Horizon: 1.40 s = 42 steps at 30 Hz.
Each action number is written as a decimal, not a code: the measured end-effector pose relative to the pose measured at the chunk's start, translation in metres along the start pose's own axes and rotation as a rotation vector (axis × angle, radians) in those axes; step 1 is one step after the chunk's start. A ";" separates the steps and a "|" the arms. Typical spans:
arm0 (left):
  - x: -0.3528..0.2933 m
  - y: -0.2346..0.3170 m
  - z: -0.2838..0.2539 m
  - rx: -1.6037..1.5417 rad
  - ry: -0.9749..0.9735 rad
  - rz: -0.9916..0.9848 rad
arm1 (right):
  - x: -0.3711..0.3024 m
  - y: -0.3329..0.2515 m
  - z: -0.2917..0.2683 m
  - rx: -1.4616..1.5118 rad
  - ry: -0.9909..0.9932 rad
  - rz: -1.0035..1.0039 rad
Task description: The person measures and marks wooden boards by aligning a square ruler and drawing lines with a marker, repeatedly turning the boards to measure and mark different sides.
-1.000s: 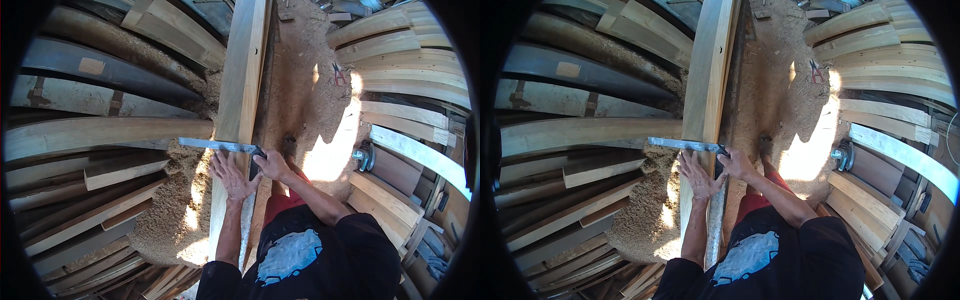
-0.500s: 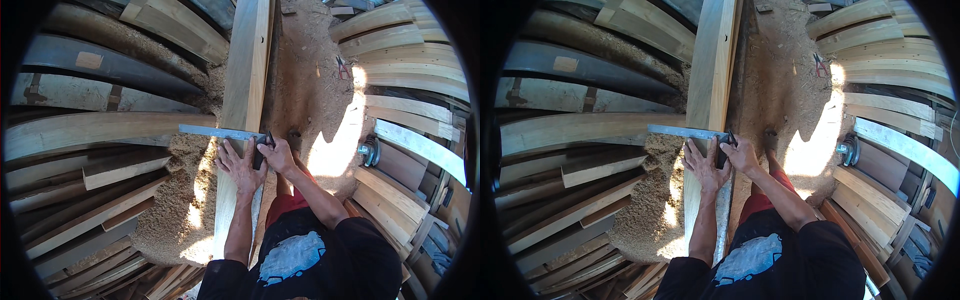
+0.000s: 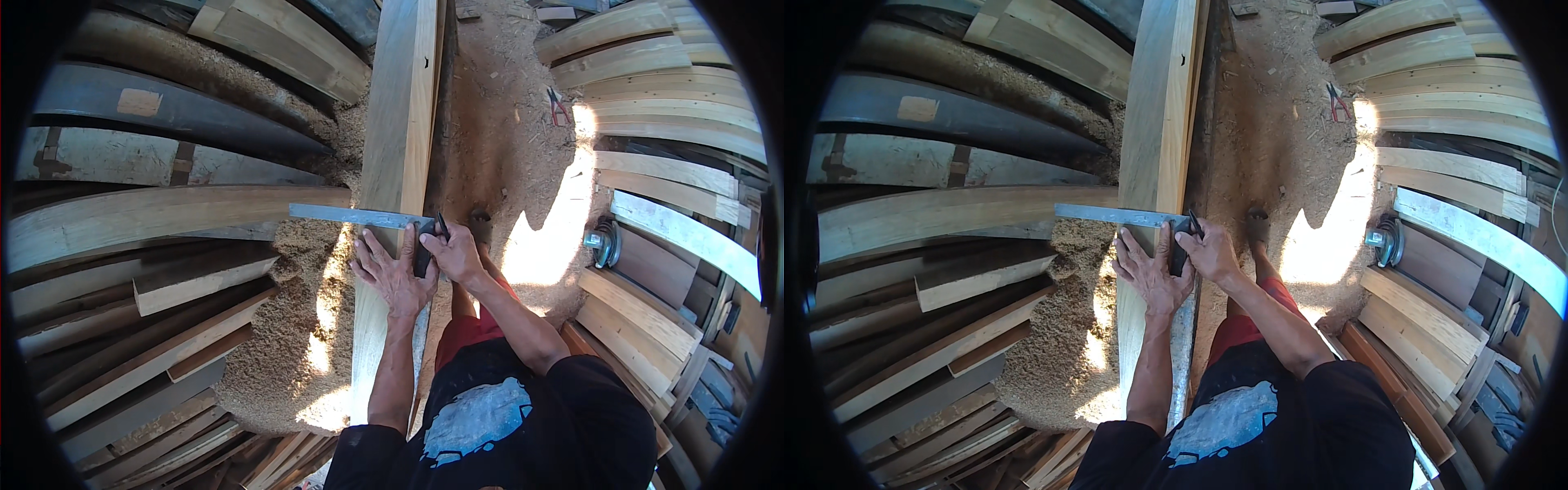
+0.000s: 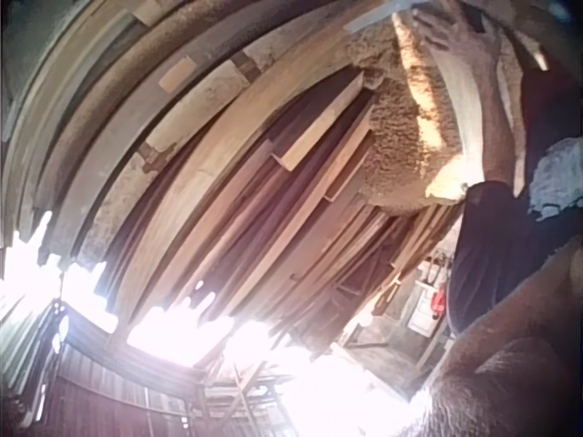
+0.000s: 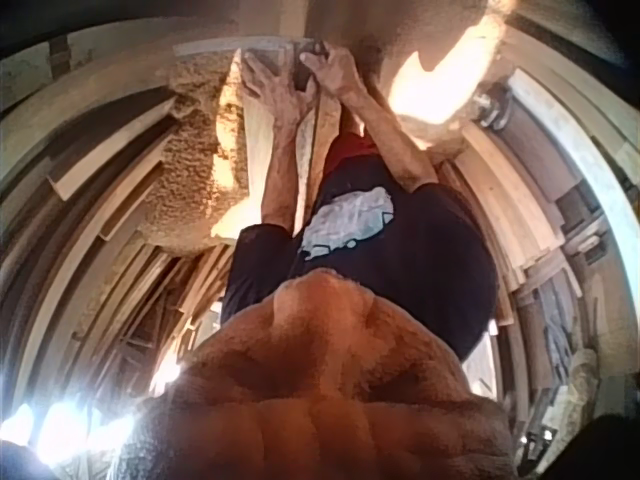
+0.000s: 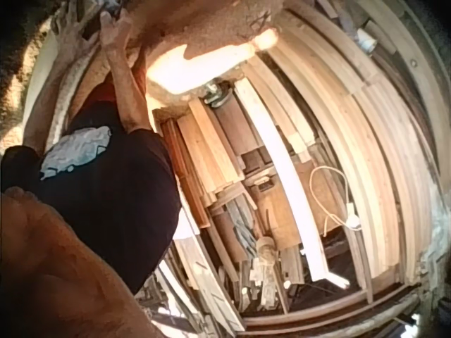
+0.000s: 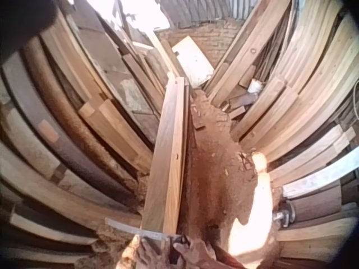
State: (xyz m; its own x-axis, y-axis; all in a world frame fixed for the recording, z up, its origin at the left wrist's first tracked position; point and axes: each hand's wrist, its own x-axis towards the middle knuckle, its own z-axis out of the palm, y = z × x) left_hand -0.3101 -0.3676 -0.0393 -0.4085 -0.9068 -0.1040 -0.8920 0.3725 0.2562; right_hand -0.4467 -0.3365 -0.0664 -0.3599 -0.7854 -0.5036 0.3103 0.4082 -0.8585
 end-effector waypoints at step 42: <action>0.002 0.008 -0.005 -0.041 -0.012 -0.013 | 0.041 -0.108 -0.053 -0.702 -0.240 -0.637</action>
State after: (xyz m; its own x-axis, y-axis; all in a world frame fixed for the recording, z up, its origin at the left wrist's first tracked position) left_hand -0.3174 -0.3677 -0.0330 -0.3996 -0.9089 -0.1191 -0.8887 0.3522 0.2937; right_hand -0.5419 -0.3877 0.0003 -0.0657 -0.9970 0.0407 -0.5027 -0.0022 -0.8645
